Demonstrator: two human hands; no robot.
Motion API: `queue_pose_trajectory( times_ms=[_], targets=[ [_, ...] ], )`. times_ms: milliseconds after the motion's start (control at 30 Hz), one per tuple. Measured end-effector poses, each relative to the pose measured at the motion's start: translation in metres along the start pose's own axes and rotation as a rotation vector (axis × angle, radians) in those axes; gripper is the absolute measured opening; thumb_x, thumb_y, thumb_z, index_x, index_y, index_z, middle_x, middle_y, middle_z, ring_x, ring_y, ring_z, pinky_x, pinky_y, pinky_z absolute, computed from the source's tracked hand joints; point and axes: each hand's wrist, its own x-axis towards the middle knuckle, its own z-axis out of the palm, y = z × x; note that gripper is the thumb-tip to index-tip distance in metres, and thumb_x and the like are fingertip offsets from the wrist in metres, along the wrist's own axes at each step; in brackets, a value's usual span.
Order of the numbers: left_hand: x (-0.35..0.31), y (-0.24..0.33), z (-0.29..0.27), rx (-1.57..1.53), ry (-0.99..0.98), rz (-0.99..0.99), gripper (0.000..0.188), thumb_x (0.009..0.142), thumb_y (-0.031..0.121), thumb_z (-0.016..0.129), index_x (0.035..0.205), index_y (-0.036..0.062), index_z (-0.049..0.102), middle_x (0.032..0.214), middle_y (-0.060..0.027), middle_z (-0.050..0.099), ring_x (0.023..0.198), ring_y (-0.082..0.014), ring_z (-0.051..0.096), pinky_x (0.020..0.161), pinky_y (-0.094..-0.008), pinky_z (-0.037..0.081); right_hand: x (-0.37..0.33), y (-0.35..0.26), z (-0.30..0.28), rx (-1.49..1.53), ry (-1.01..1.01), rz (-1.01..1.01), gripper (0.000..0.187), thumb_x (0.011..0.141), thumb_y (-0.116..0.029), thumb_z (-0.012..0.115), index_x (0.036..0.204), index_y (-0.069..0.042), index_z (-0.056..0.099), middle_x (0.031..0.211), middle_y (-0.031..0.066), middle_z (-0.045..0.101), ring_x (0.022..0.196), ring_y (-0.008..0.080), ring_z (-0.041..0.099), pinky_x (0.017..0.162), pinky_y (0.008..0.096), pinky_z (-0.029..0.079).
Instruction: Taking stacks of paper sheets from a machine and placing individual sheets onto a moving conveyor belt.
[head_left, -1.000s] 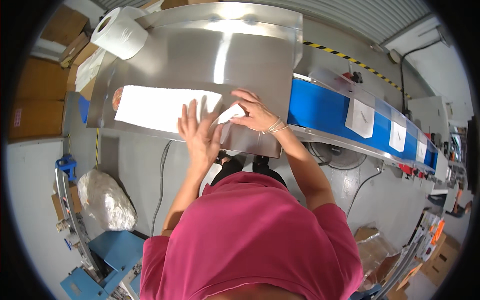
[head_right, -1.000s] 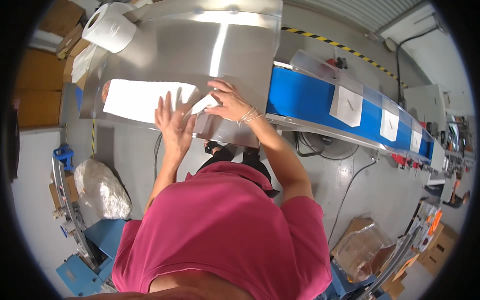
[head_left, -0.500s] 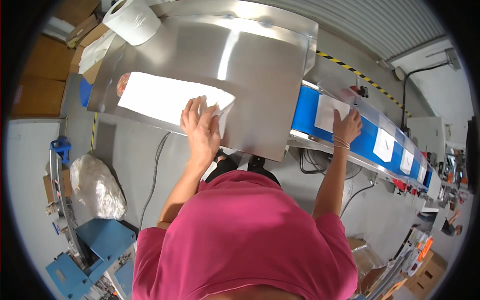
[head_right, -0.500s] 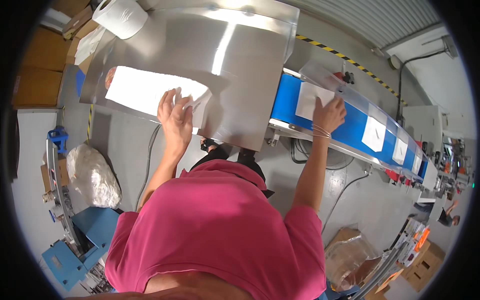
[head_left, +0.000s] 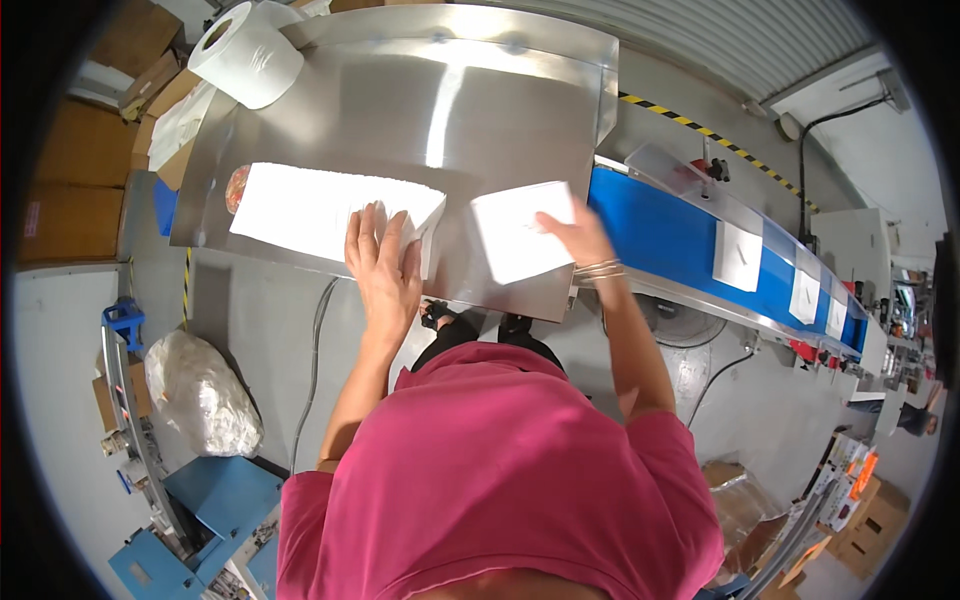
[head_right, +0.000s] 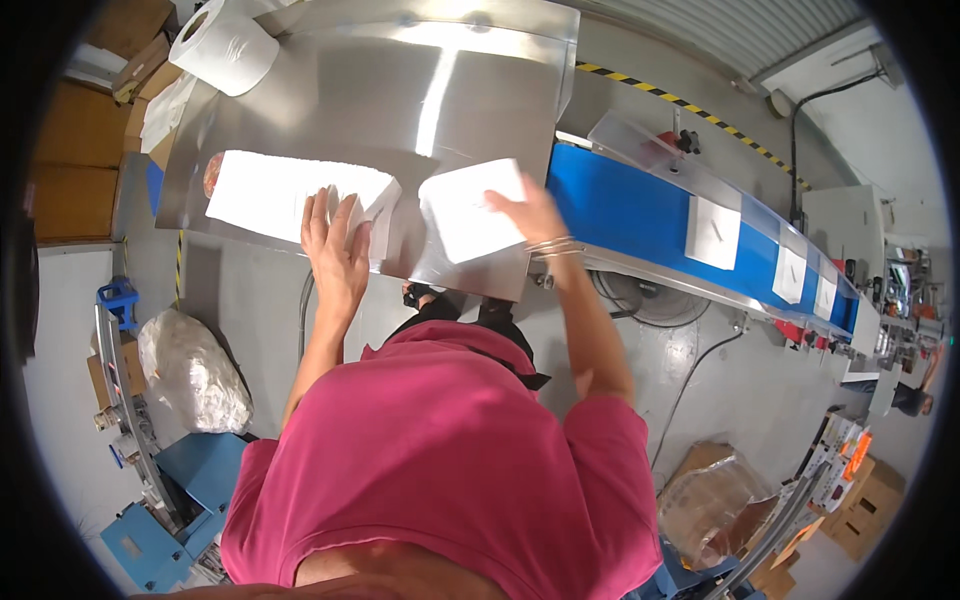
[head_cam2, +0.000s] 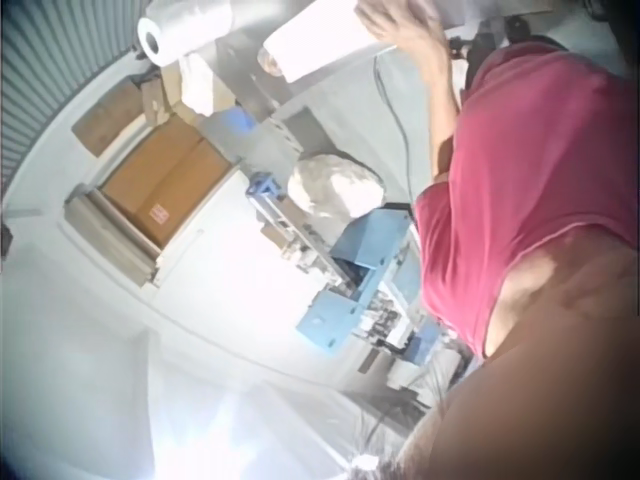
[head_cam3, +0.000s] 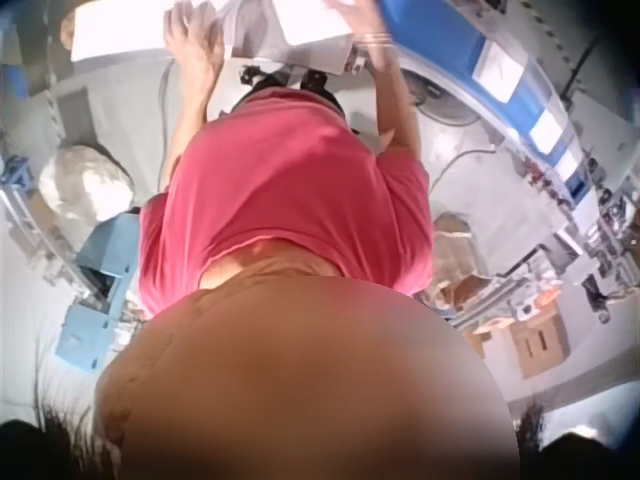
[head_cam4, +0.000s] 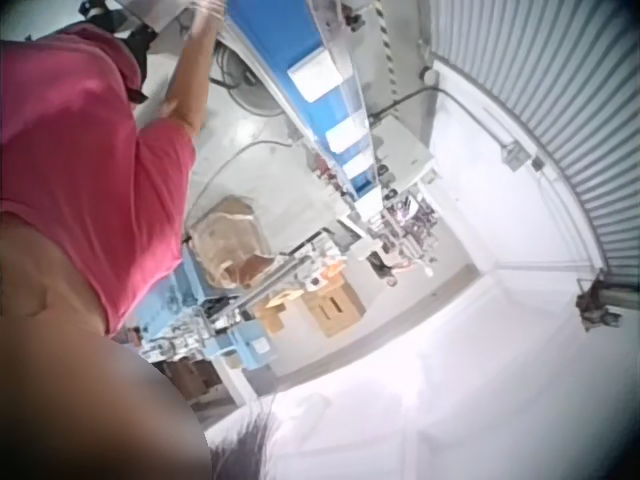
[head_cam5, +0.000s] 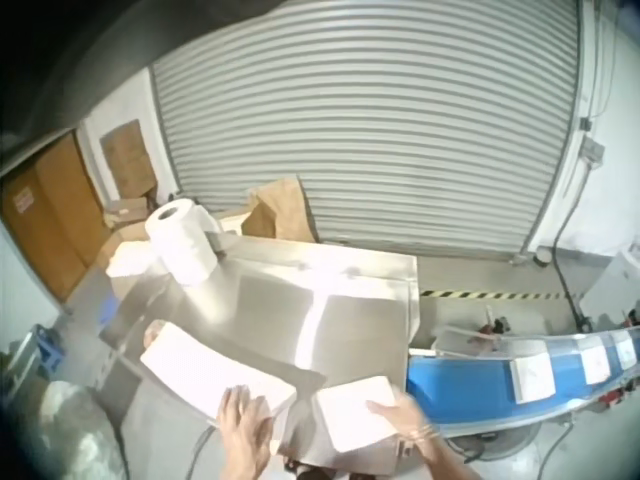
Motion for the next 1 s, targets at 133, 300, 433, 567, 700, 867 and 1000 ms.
queue_pose_trajectory(
  times_ms=[133, 300, 433, 567, 700, 867, 1000],
  targets=[
    [0.0, 0.005, -0.001, -0.06, 0.032, -0.009, 0.033, 0.08, 0.001, 0.065, 0.112, 0.0064, 0.064, 0.133, -0.0187, 0.047, 0.129, -0.0406, 0.035, 0.104, -0.0498, 0.03, -0.004, 0.05, -0.107, -0.445, 0.46, -0.114, 0.046, 0.082, -0.042, 0.067, 0.09, 0.003, 0.062, 0.076, 0.015, 0.065, 0.07, 0.0263, 0.063, 0.067, 0.0363, 0.05],
    [0.001, 0.007, 0.0, -0.105, 0.068, -0.022, 0.031, 0.077, -0.001, 0.066, 0.106, 0.0075, 0.067, 0.131, -0.0181, 0.049, 0.127, -0.0404, 0.037, 0.104, -0.0495, 0.03, -0.025, 0.018, -0.135, -1.128, 0.922, 0.18, 0.058, 0.074, -0.042, 0.072, 0.111, 0.0, 0.058, 0.108, 0.0222, 0.062, 0.096, 0.0368, 0.061, 0.083, 0.0445, 0.048],
    [0.003, 0.004, 0.003, -0.107, 0.046, -0.02, 0.03, 0.074, -0.002, 0.067, 0.102, 0.0098, 0.067, 0.134, -0.0169, 0.047, 0.13, -0.0399, 0.034, 0.107, -0.0502, 0.025, -0.014, -0.016, -0.073, -0.799, 0.39, -0.303, 0.051, 0.076, -0.027, 0.073, 0.119, -0.005, 0.057, 0.117, 0.0148, 0.059, 0.107, 0.0338, 0.056, 0.092, 0.0404, 0.045],
    [0.003, 0.003, -0.003, -0.158, -0.063, 0.063, 0.027, 0.074, 0.002, 0.069, 0.1, 0.0111, 0.068, 0.137, -0.0165, 0.044, 0.134, -0.039, 0.03, 0.11, -0.0505, 0.019, -0.009, -0.072, 0.051, -0.592, -0.109, -0.671, 0.056, 0.076, -0.022, 0.075, 0.124, -0.007, 0.052, 0.124, 0.013, 0.055, 0.111, 0.029, 0.054, 0.09, 0.0369, 0.046],
    [0.007, 0.004, -0.011, -0.09, -0.056, 0.087, 0.033, 0.078, 0.012, 0.07, 0.11, 0.0086, 0.064, 0.143, -0.0181, 0.036, 0.135, -0.0401, 0.025, 0.109, -0.0515, 0.019, 0.014, -0.046, 0.072, -0.384, -0.248, -0.814, 0.052, 0.081, -0.021, 0.072, 0.126, -0.006, 0.05, 0.121, 0.0133, 0.056, 0.107, 0.0243, 0.056, 0.088, 0.0348, 0.047],
    [0.006, -0.012, -0.004, -0.008, 0.015, 0.024, 0.035, 0.081, 0.006, 0.066, 0.115, 0.0052, 0.062, 0.137, -0.018, 0.042, 0.13, -0.0397, 0.033, 0.106, -0.0503, 0.027, -0.006, -0.007, -0.012, -0.124, 0.16, -0.094, 0.041, 0.087, -0.032, 0.066, 0.104, 0.003, 0.058, 0.095, 0.0089, 0.064, 0.081, 0.0139, 0.059, 0.073, 0.0287, 0.048],
    [0.005, -0.01, -0.002, -0.023, 0.035, 0.024, 0.033, 0.081, 0.0, 0.063, 0.113, 0.0062, 0.064, 0.131, -0.0166, 0.048, 0.127, -0.038, 0.038, 0.103, -0.0472, 0.033, -0.013, 0.031, -0.114, -0.296, 0.585, -0.018, 0.041, 0.082, -0.039, 0.069, 0.098, -0.002, 0.064, 0.079, 0.012, 0.066, 0.068, 0.0225, 0.06, 0.066, 0.0351, 0.048]
  ],
)
